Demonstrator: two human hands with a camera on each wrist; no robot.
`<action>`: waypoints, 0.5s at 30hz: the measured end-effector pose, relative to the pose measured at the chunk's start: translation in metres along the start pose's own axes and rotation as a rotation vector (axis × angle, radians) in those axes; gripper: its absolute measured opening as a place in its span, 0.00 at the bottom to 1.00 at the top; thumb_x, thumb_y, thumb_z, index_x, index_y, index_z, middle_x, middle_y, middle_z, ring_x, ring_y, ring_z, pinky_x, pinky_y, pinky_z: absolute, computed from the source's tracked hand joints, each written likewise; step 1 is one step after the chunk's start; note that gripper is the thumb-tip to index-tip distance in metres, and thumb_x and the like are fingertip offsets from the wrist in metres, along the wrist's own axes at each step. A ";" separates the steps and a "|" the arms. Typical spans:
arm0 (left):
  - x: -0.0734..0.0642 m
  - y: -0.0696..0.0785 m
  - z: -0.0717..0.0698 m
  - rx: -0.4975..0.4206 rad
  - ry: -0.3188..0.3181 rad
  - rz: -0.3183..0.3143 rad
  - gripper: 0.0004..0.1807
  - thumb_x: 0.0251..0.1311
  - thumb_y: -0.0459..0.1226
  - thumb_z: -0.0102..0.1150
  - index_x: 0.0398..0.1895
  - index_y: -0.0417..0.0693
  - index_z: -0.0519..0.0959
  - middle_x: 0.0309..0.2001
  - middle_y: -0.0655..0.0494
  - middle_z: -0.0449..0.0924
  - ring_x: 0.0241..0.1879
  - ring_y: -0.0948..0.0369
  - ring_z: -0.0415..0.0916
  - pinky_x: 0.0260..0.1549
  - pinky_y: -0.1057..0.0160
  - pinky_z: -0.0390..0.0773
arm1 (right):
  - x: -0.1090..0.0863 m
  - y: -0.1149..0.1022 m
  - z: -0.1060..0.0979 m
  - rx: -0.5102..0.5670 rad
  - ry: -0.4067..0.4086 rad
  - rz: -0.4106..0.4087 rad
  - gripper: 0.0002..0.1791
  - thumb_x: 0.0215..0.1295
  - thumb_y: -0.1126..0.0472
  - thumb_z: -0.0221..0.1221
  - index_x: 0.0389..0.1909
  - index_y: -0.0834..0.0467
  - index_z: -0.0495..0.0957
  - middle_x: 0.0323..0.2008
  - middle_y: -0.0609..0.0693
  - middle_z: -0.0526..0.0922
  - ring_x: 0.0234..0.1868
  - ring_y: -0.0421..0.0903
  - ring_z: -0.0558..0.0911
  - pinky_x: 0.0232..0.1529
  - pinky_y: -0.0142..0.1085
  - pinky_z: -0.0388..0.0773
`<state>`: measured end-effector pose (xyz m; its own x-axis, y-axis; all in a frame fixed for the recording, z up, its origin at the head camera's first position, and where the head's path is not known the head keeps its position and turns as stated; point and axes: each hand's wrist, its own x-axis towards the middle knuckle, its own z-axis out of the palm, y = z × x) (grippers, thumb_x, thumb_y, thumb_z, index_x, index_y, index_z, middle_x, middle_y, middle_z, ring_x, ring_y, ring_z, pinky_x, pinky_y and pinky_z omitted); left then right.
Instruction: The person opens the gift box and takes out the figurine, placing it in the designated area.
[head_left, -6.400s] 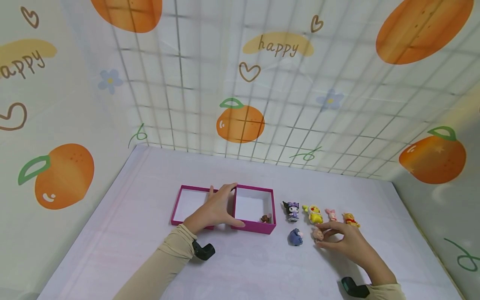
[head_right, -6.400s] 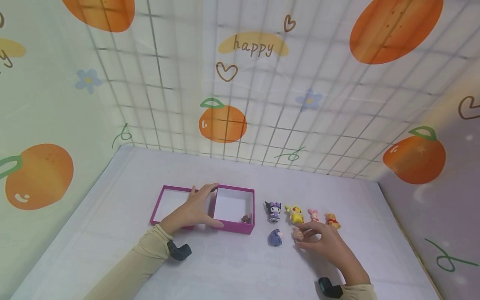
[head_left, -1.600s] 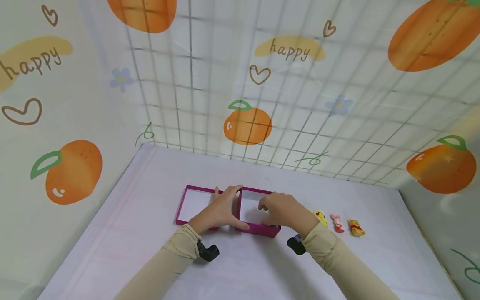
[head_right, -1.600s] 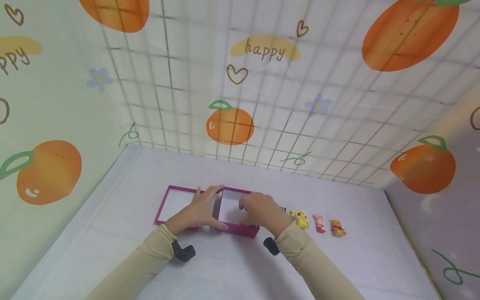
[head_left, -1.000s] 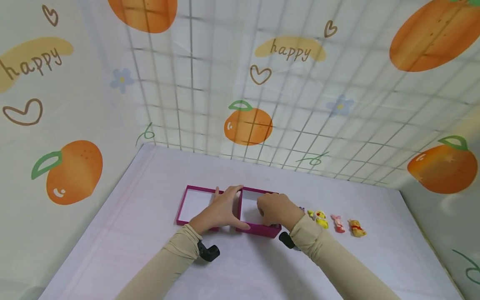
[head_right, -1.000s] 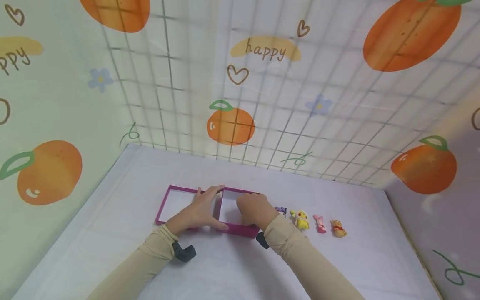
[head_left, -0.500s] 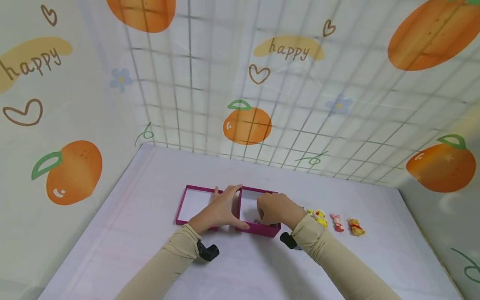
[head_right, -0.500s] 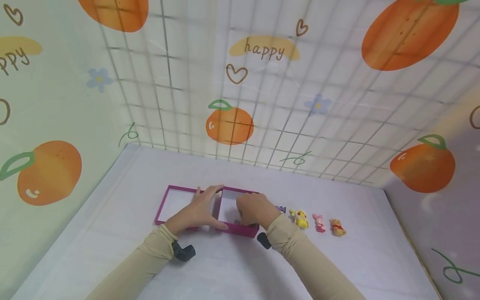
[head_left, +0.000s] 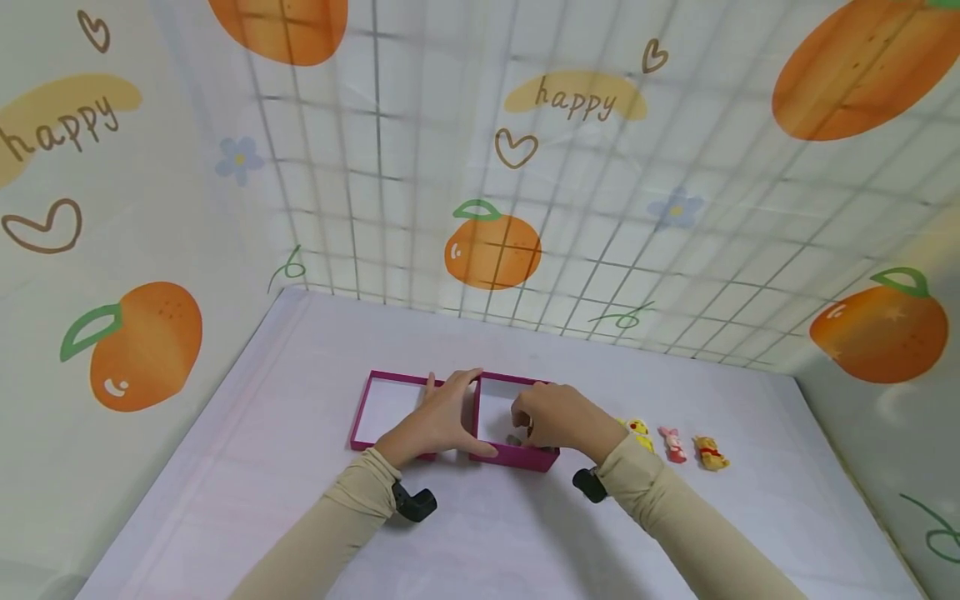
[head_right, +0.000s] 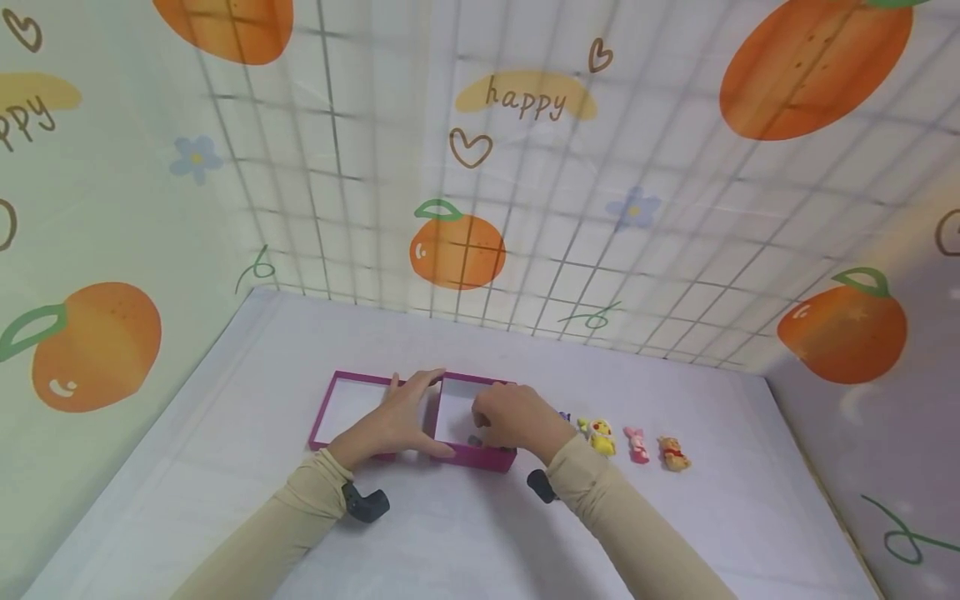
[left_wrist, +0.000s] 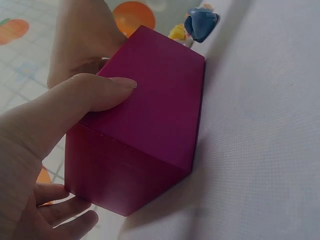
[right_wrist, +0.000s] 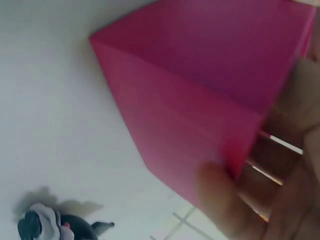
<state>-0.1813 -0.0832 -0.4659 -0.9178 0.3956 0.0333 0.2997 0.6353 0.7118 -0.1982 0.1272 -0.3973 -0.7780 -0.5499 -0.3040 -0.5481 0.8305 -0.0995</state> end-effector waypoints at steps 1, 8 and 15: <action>0.000 -0.001 0.000 0.001 0.002 0.000 0.68 0.38 0.57 0.85 0.81 0.49 0.54 0.78 0.49 0.62 0.79 0.52 0.60 0.79 0.32 0.31 | 0.000 0.001 0.000 0.009 -0.012 0.005 0.08 0.57 0.57 0.75 0.35 0.53 0.88 0.28 0.42 0.85 0.32 0.40 0.79 0.37 0.38 0.83; 0.000 -0.002 0.000 0.001 0.010 0.007 0.68 0.38 0.57 0.85 0.81 0.49 0.55 0.78 0.49 0.63 0.79 0.53 0.60 0.79 0.31 0.32 | -0.003 0.003 -0.003 -0.002 -0.077 0.039 0.10 0.55 0.65 0.73 0.39 0.54 0.88 0.31 0.44 0.85 0.33 0.41 0.79 0.38 0.39 0.84; 0.000 -0.001 0.000 -0.010 0.001 0.000 0.68 0.38 0.58 0.85 0.81 0.50 0.54 0.77 0.50 0.63 0.78 0.53 0.62 0.79 0.32 0.31 | -0.001 0.003 0.000 -0.049 -0.034 0.000 0.08 0.55 0.64 0.74 0.35 0.55 0.86 0.27 0.44 0.81 0.30 0.42 0.76 0.36 0.39 0.82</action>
<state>-0.1813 -0.0839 -0.4672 -0.9179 0.3954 0.0342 0.2976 0.6287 0.7184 -0.1989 0.1302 -0.3968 -0.7675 -0.5458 -0.3362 -0.5632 0.8246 -0.0531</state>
